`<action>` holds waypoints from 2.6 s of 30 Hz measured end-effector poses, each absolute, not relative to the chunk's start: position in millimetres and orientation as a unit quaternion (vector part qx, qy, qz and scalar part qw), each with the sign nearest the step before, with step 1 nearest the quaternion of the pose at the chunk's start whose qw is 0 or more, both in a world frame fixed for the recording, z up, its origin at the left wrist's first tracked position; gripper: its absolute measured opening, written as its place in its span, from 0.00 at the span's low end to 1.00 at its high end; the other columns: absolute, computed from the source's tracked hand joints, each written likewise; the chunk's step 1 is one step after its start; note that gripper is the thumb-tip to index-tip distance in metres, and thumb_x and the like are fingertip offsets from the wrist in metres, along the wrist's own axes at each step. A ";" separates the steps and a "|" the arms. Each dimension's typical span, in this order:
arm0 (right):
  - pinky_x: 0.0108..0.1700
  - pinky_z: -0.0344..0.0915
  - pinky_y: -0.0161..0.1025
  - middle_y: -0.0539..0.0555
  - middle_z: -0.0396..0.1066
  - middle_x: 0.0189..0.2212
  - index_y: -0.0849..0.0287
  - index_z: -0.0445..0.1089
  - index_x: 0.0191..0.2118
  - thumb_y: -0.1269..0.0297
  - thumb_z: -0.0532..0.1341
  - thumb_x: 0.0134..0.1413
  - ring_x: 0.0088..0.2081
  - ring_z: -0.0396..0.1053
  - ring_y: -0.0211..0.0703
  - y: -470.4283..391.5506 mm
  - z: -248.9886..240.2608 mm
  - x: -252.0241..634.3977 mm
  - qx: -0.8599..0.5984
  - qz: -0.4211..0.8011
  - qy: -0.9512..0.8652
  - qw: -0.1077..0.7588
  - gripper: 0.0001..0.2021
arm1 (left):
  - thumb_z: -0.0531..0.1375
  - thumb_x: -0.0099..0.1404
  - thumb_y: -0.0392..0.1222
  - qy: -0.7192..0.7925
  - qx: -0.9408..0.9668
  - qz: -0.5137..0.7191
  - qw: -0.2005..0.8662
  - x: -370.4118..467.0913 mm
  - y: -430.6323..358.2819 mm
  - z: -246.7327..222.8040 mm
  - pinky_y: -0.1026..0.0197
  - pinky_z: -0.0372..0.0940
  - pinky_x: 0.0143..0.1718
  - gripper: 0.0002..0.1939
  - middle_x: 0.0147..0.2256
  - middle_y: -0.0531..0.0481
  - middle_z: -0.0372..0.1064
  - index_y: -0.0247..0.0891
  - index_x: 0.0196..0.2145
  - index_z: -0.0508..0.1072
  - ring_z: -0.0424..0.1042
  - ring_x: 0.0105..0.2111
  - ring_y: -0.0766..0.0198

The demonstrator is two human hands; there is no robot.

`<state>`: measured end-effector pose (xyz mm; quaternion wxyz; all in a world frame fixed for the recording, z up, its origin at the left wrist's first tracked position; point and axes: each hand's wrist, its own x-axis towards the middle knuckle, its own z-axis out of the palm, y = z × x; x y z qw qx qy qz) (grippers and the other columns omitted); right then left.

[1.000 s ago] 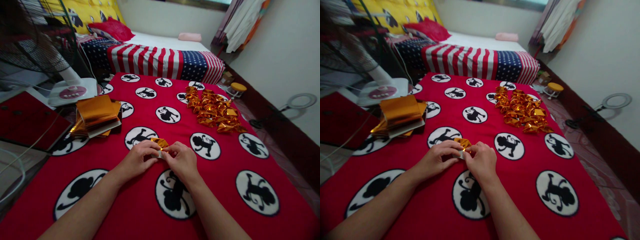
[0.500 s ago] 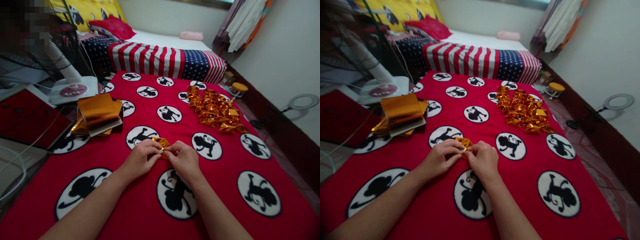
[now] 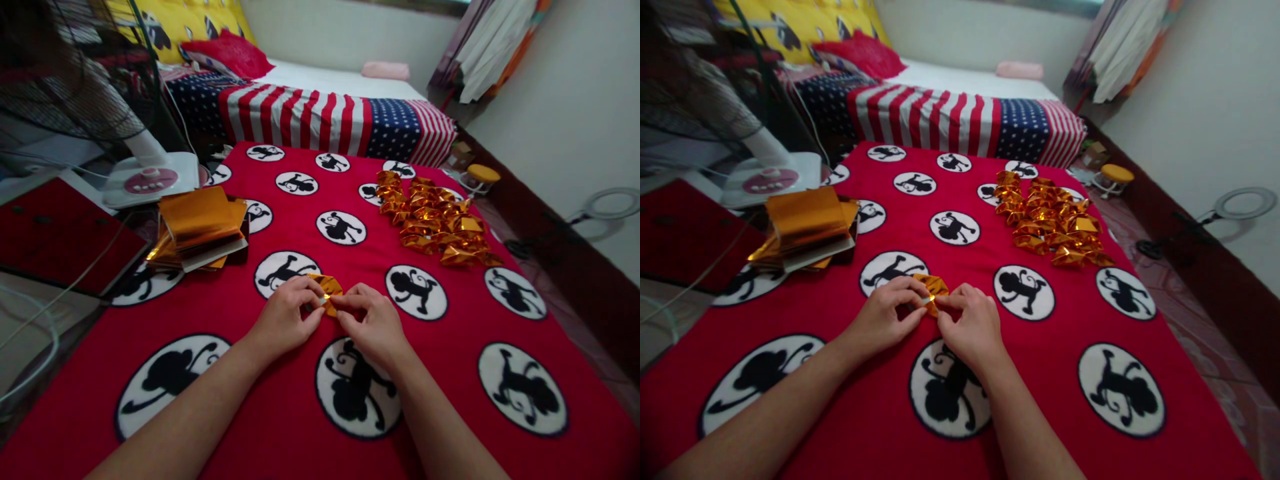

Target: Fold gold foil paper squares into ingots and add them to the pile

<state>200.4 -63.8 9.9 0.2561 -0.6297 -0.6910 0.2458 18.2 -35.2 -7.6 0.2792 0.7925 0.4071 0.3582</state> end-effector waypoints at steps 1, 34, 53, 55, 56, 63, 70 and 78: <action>0.36 0.61 0.37 0.50 0.71 0.32 0.50 0.79 0.40 0.69 0.62 0.50 0.36 0.67 0.41 -64.4 9.9 200.2 -0.630 0.244 -0.691 0.257 0.13 | 0.61 0.58 0.30 0.410 0.793 0.359 0.274 18.1 -35.3 -7.7 0.55 0.66 0.46 0.07 0.37 0.48 0.72 0.38 0.24 0.73 0.71 0.41 0.61; 0.37 0.60 0.37 0.51 0.71 0.33 0.50 0.79 0.41 0.66 0.66 0.49 0.36 0.67 0.42 -67.3 8.4 197.8 -0.638 0.226 -0.688 0.261 0.12 | 0.59 0.61 0.31 0.438 0.806 0.312 0.249 19.4 -34.1 -7.0 0.51 0.64 0.48 0.07 0.39 0.47 0.68 0.36 0.25 0.72 0.66 0.43 0.57; 0.37 0.60 0.37 0.51 0.71 0.33 0.49 0.79 0.41 0.65 0.67 0.49 0.36 0.67 0.42 -66.1 8.1 198.0 -0.638 0.216 -0.693 0.255 0.11 | 0.59 0.60 0.31 0.463 0.785 0.348 0.220 24.4 -36.6 -9.9 0.52 0.65 0.45 0.09 0.37 0.47 0.67 0.37 0.23 0.71 0.67 0.42 0.58; 0.37 0.60 0.37 0.51 0.71 0.33 0.49 0.79 0.41 0.65 0.67 0.50 0.36 0.67 0.42 -66.2 7.7 198.3 -0.637 0.215 -0.694 0.257 0.11 | 0.60 0.60 0.32 0.463 0.781 0.359 0.218 23.8 -36.8 -10.3 0.52 0.64 0.45 0.09 0.37 0.47 0.67 0.37 0.22 0.70 0.67 0.41 0.58; 0.37 0.60 0.37 0.51 0.72 0.33 0.49 0.79 0.41 0.65 0.66 0.50 0.36 0.67 0.42 -66.3 7.4 198.4 -0.637 0.216 -0.694 0.258 0.11 | 0.60 0.60 0.32 0.463 0.779 0.363 0.217 23.6 -36.9 -10.5 0.52 0.64 0.45 0.09 0.36 0.47 0.67 0.37 0.22 0.70 0.67 0.41 0.58; 0.36 0.60 0.37 0.51 0.72 0.33 0.49 0.79 0.42 0.65 0.67 0.49 0.36 0.67 0.43 -66.6 6.7 198.0 -0.637 0.216 -0.692 0.260 0.12 | 0.61 0.59 0.32 0.468 0.778 0.367 0.204 23.6 -38.2 -12.8 0.51 0.64 0.45 0.09 0.37 0.47 0.67 0.37 0.22 0.70 0.67 0.42 0.57; 0.37 0.60 0.38 0.50 0.71 0.33 0.49 0.79 0.41 0.65 0.69 0.47 0.36 0.66 0.43 -67.1 6.0 198.1 -0.640 0.212 -0.692 0.260 0.13 | 0.61 0.59 0.32 0.479 0.776 0.361 0.196 25.3 -39.8 -11.8 0.50 0.64 0.46 0.09 0.37 0.46 0.67 0.37 0.22 0.68 0.67 0.42 0.56; 0.38 0.59 0.38 0.50 0.71 0.32 0.48 0.79 0.42 0.64 0.69 0.48 0.36 0.66 0.43 -67.3 6.1 197.2 -0.639 0.206 -0.695 0.257 0.13 | 0.60 0.59 0.31 0.481 0.776 0.359 0.193 25.5 -41.8 -10.6 0.51 0.64 0.46 0.09 0.37 0.46 0.66 0.37 0.22 0.66 0.66 0.42 0.56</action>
